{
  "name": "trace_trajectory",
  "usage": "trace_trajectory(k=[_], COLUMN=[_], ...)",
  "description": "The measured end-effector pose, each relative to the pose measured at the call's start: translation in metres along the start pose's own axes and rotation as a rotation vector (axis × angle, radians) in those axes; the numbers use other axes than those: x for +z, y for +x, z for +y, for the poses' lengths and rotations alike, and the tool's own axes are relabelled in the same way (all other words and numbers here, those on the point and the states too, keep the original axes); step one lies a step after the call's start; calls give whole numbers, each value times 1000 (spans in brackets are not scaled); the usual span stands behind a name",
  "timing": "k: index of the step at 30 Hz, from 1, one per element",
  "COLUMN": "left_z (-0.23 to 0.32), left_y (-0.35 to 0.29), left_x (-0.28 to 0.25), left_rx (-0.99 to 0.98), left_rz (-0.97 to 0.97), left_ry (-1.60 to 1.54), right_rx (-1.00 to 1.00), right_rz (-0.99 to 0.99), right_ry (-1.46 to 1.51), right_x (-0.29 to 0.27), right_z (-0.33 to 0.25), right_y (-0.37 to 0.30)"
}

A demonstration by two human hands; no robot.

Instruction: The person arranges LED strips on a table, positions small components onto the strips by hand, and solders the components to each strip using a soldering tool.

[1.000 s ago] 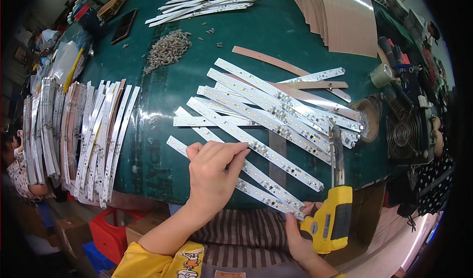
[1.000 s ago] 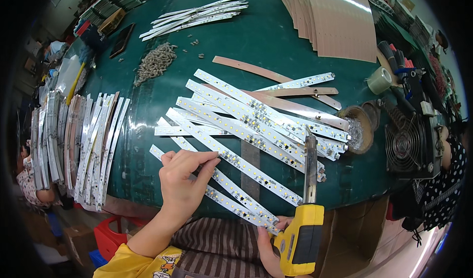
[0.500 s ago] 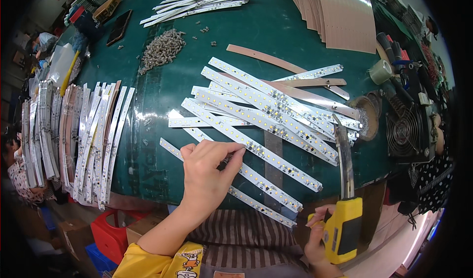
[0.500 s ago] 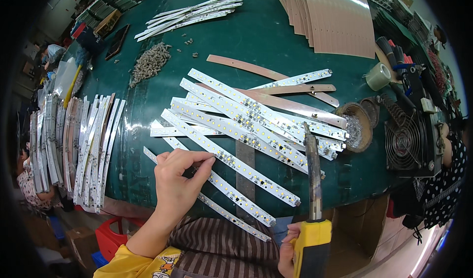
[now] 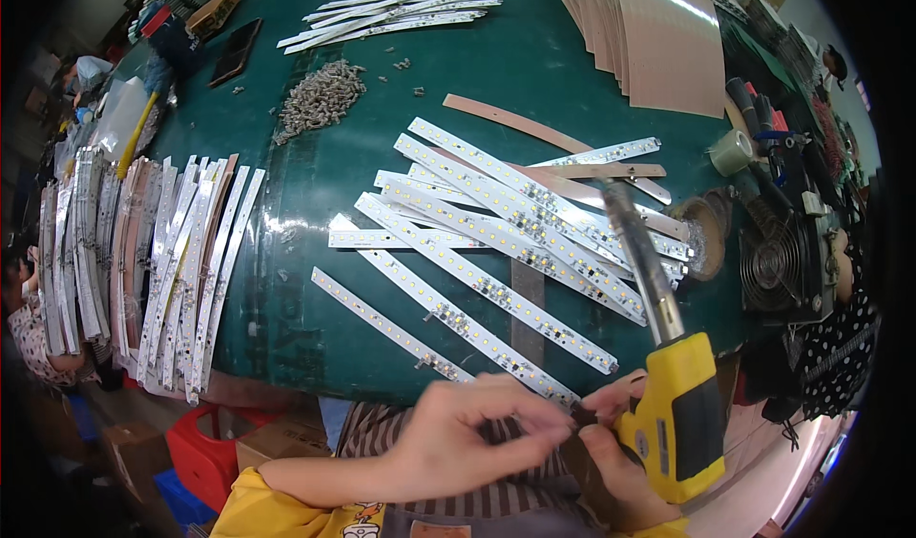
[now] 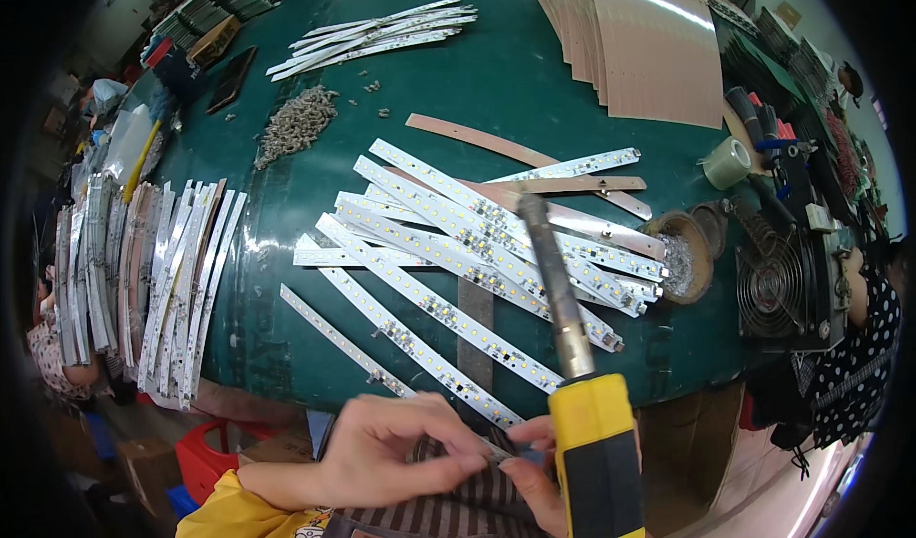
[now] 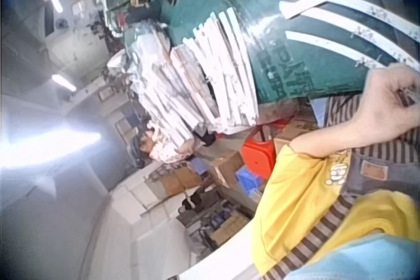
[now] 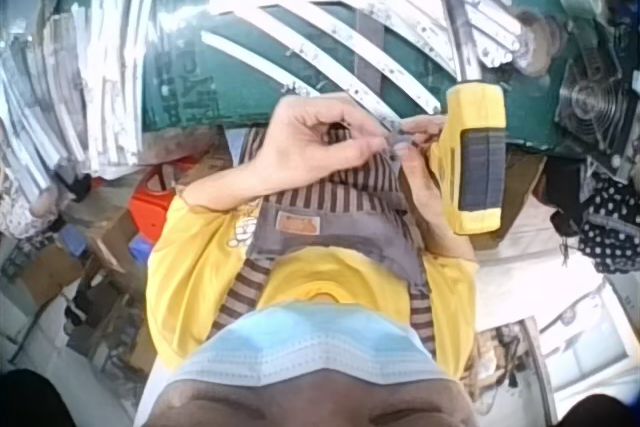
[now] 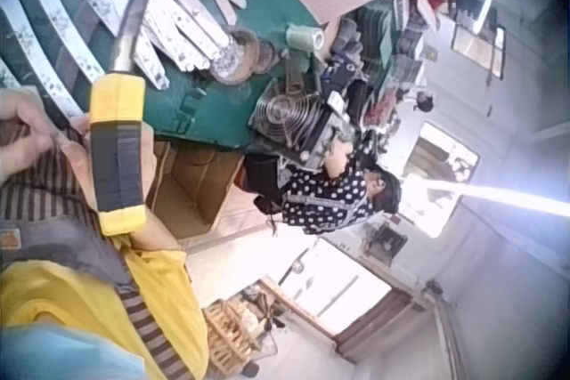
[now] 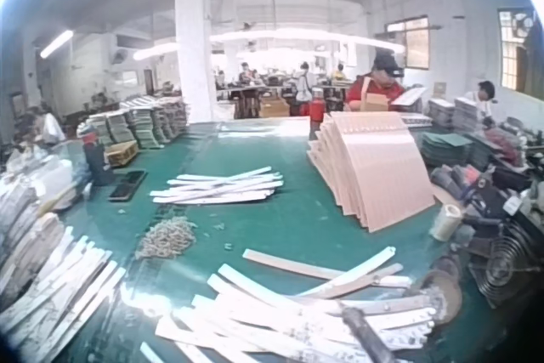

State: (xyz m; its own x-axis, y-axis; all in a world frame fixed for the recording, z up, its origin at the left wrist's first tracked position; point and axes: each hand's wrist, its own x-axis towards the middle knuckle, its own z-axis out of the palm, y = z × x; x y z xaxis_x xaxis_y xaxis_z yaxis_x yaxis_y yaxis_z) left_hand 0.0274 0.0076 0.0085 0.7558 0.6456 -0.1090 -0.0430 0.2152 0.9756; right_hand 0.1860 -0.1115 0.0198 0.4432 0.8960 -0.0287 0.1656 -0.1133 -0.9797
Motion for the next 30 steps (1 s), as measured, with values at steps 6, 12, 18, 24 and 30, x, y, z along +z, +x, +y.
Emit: trace_trajectory(k=[6, 12, 18, 24, 30], left_z=[-7, -10, -11, -10, -7], left_y=[-2, 7, 9, 7, 9], left_x=[10, 2, -2, -3, -6], left_rx=[-198, 260, 586, 627, 621], left_rz=[-9, -24, 74, 102, 79], left_ry=[-285, 176, 570, 663, 714], right_rx=[-34, 150, 178, 210, 204], right_rz=[-79, 140, 73, 92, 45], right_ry=[-158, 89, 118, 131, 61], right_x=[-6, 5, 5, 7, 4], right_z=[3, 1, -3, -2, 5], right_y=[-1, 2, 4, 4, 3])
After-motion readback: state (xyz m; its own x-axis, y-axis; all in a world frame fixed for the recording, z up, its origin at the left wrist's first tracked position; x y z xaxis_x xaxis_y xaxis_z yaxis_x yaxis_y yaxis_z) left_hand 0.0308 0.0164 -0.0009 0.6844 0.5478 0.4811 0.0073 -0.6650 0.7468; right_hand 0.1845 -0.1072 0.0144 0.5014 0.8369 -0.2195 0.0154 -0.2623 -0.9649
